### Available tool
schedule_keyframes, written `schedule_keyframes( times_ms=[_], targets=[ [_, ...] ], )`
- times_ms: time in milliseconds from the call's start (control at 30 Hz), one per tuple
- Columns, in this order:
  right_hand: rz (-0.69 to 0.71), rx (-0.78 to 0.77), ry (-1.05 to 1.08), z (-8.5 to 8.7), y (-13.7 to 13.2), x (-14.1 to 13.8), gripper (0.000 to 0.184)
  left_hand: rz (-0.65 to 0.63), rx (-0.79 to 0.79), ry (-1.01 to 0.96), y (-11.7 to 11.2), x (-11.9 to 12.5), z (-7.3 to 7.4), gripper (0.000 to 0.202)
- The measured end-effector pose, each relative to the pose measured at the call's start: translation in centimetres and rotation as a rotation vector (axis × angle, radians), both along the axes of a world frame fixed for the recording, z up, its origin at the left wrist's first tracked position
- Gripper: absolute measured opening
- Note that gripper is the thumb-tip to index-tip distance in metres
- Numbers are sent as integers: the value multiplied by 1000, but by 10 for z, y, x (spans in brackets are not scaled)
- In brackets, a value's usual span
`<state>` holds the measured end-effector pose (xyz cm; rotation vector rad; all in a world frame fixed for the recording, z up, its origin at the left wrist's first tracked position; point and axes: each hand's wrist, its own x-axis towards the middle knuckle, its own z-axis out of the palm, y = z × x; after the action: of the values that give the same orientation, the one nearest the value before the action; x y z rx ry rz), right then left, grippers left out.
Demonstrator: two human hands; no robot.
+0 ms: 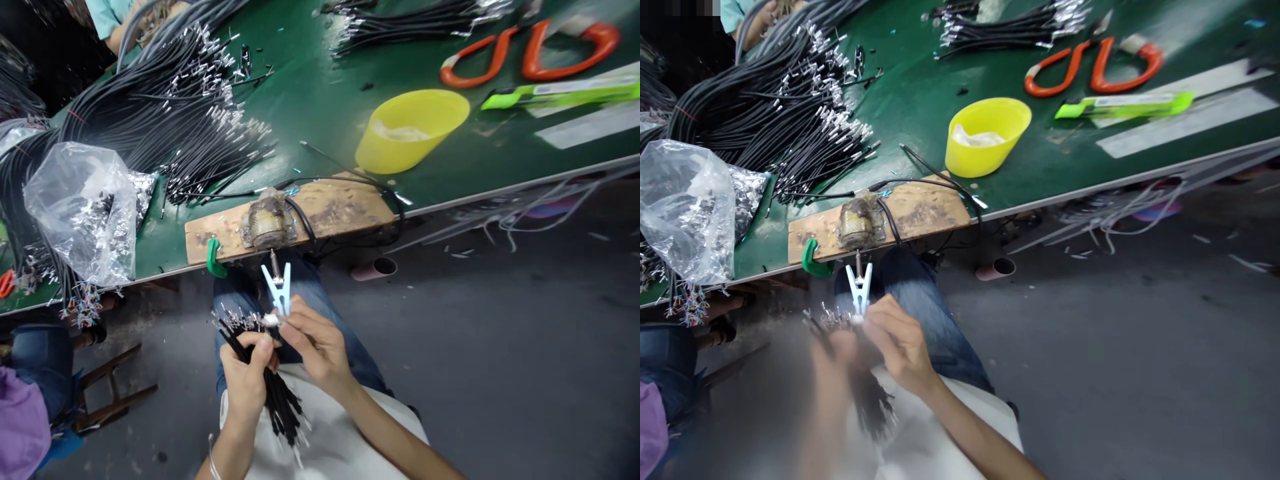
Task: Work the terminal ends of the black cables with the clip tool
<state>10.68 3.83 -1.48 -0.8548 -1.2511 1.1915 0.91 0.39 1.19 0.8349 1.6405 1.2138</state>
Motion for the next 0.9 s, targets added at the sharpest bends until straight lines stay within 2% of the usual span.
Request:
schedule_keyframes(
  times_ms=[100,167,333,467,533,633,700,767,900],
  targets=[
    [144,-153,115,-11,1,2,28,-11,-38,-54,0,-1,-2,43],
    [189,-233,206,-14,4,4,27,-45,-71,-94,-1,-3,-6,43],
    [198,-284,224,-5,10,9,16,-117,-86,-132,-6,-9,-11,36],
    [163,-382,247,0,3,4,27,-26,1,-51,-11,-6,-9,22],
    [51,-320,194,0,-3,-1,26,21,32,-25,-13,-2,-9,20],
    [-194,-23,0,2,-6,-3,19,35,36,-14,-13,2,-9,21],
    [-222,100,-74,3,-3,1,17,1,17,-5,-11,1,-8,26],
    [-44,40,-15,5,4,8,18,-48,3,6,-7,-2,-4,28],
    [517,-362,383,8,20,23,31,-152,12,3,1,-11,9,15]
  ],
)
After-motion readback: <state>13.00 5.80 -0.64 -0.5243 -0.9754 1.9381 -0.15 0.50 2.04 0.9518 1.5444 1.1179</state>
